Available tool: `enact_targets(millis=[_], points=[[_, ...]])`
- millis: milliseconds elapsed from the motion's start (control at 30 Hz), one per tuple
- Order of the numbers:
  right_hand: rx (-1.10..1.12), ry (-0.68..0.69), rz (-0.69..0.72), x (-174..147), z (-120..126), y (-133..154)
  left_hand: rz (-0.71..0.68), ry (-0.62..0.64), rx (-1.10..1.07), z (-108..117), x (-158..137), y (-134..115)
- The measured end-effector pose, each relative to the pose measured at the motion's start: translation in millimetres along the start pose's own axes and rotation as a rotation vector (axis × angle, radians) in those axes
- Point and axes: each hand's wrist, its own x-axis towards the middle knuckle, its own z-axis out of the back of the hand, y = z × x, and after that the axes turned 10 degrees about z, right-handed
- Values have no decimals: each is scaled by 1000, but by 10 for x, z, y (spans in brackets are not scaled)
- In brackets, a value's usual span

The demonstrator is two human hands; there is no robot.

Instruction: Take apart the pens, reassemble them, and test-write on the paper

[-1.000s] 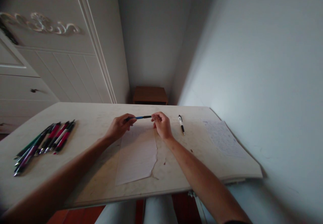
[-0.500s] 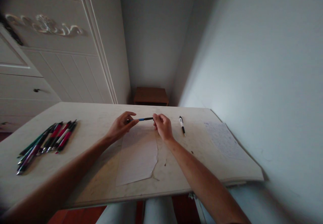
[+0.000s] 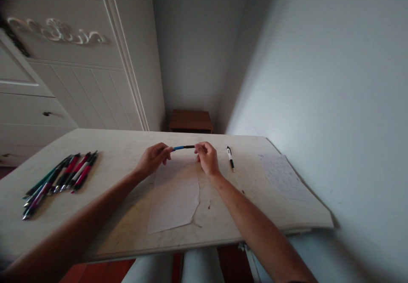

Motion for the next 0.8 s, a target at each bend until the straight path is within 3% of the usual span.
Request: enact_targets(millis=[367, 567, 800], points=[[43, 73, 29, 72, 64, -34, 30, -22, -35, 74, 38, 12], [-69, 211, 58, 165, 247, -124, -71, -106, 133, 106, 96, 75], [-240, 256, 158, 227, 444, -221, -154, -55, 287, 173, 110, 120]])
